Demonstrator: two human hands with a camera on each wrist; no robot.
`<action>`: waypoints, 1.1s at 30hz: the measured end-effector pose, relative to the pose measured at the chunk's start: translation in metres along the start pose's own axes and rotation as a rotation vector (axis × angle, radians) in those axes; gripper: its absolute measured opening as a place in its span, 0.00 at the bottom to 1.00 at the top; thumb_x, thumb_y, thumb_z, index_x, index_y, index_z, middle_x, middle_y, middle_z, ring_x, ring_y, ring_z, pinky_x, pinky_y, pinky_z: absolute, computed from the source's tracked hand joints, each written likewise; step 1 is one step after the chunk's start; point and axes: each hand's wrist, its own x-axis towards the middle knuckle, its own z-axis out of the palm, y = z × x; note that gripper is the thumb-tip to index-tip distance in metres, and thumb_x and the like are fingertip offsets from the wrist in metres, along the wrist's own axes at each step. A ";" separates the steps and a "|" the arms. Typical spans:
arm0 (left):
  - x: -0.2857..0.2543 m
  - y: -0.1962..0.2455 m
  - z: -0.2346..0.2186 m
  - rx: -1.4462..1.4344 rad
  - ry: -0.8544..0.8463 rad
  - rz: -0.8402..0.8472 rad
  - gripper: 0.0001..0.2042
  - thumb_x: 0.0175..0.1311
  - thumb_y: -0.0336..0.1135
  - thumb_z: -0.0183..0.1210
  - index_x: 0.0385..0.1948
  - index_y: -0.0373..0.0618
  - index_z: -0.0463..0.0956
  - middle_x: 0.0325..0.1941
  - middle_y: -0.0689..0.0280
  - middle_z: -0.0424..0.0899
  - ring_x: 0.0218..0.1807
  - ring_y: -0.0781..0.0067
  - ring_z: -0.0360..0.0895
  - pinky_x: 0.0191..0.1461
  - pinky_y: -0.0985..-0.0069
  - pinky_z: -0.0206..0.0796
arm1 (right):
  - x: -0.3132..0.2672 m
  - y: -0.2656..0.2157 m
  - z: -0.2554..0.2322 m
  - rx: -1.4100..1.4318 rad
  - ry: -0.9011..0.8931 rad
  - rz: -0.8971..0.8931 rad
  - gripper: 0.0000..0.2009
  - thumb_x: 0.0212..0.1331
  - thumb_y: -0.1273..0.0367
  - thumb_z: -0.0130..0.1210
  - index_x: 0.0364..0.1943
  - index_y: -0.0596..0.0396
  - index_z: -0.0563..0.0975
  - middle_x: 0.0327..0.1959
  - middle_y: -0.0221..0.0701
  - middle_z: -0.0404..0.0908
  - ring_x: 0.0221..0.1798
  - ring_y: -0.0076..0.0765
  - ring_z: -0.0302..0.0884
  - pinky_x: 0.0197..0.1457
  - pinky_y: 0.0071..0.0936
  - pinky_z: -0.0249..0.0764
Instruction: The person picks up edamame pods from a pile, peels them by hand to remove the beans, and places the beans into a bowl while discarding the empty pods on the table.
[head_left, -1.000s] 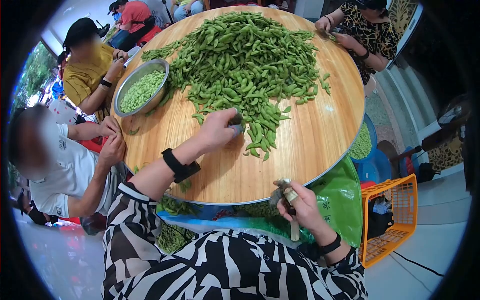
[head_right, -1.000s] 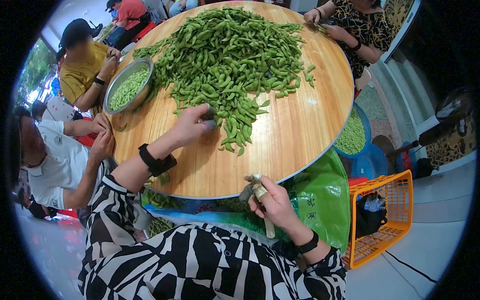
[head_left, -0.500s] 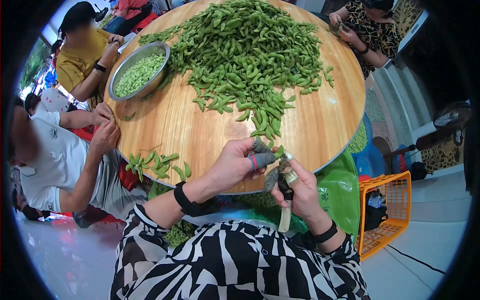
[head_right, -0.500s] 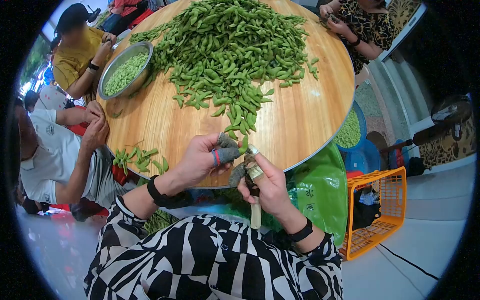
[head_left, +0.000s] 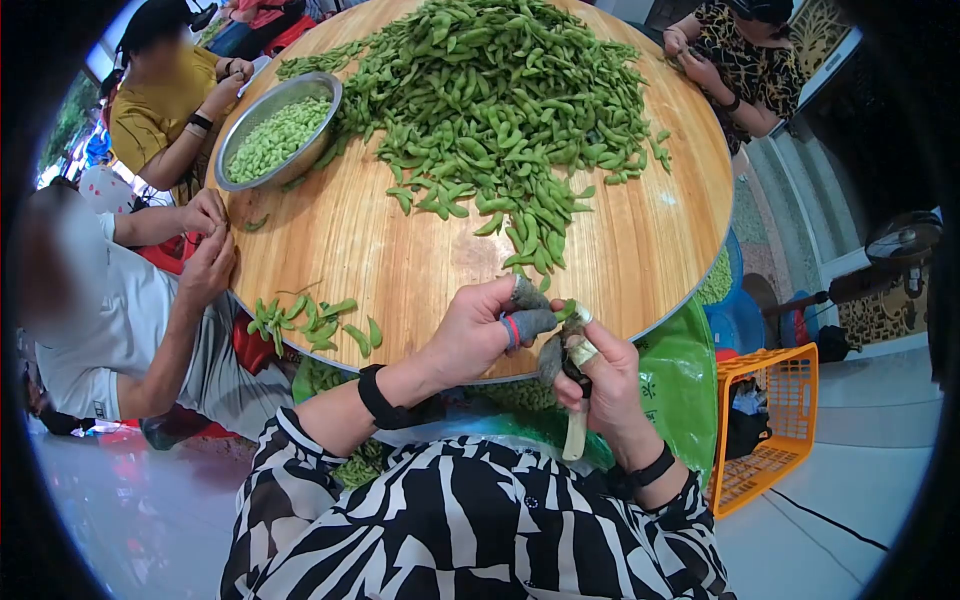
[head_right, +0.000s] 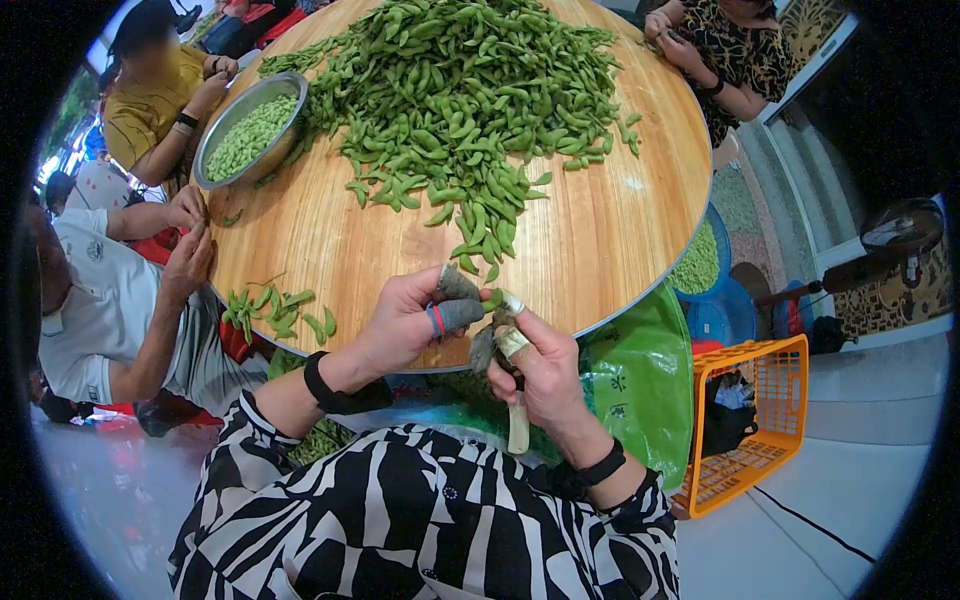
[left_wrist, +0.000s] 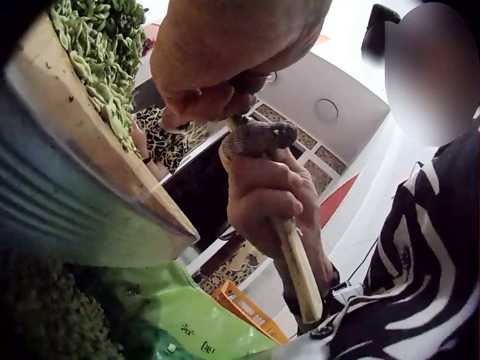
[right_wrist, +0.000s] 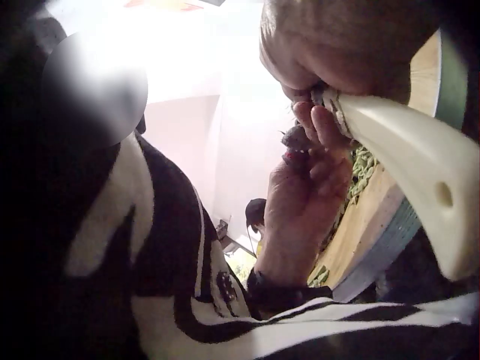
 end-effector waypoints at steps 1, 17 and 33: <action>0.000 0.001 0.001 0.013 0.010 0.005 0.11 0.62 0.31 0.61 0.44 0.40 0.79 0.24 0.73 0.77 0.22 0.89 0.67 0.24 0.88 0.58 | 0.001 0.000 0.000 0.001 0.001 0.000 0.20 0.69 0.66 0.43 0.62 0.59 0.64 0.21 0.30 0.68 0.15 0.17 0.57 0.17 0.14 0.57; 0.009 0.014 -0.010 0.769 -0.146 0.694 0.12 0.55 0.26 0.62 0.41 0.39 0.77 0.27 0.60 0.77 0.24 0.67 0.76 0.26 0.73 0.66 | 0.004 0.005 -0.017 0.427 -0.097 0.165 0.19 0.67 0.70 0.46 0.62 0.55 0.66 0.29 0.33 0.74 0.15 0.20 0.61 0.15 0.15 0.59; -0.008 0.016 -0.009 0.265 -0.141 -0.076 0.07 0.65 0.31 0.55 0.33 0.38 0.78 0.19 0.70 0.71 0.21 0.80 0.66 0.23 0.79 0.58 | -0.002 0.010 -0.007 -0.037 0.020 -0.054 0.13 0.64 0.72 0.49 0.50 0.63 0.74 0.26 0.33 0.75 0.15 0.19 0.64 0.16 0.15 0.56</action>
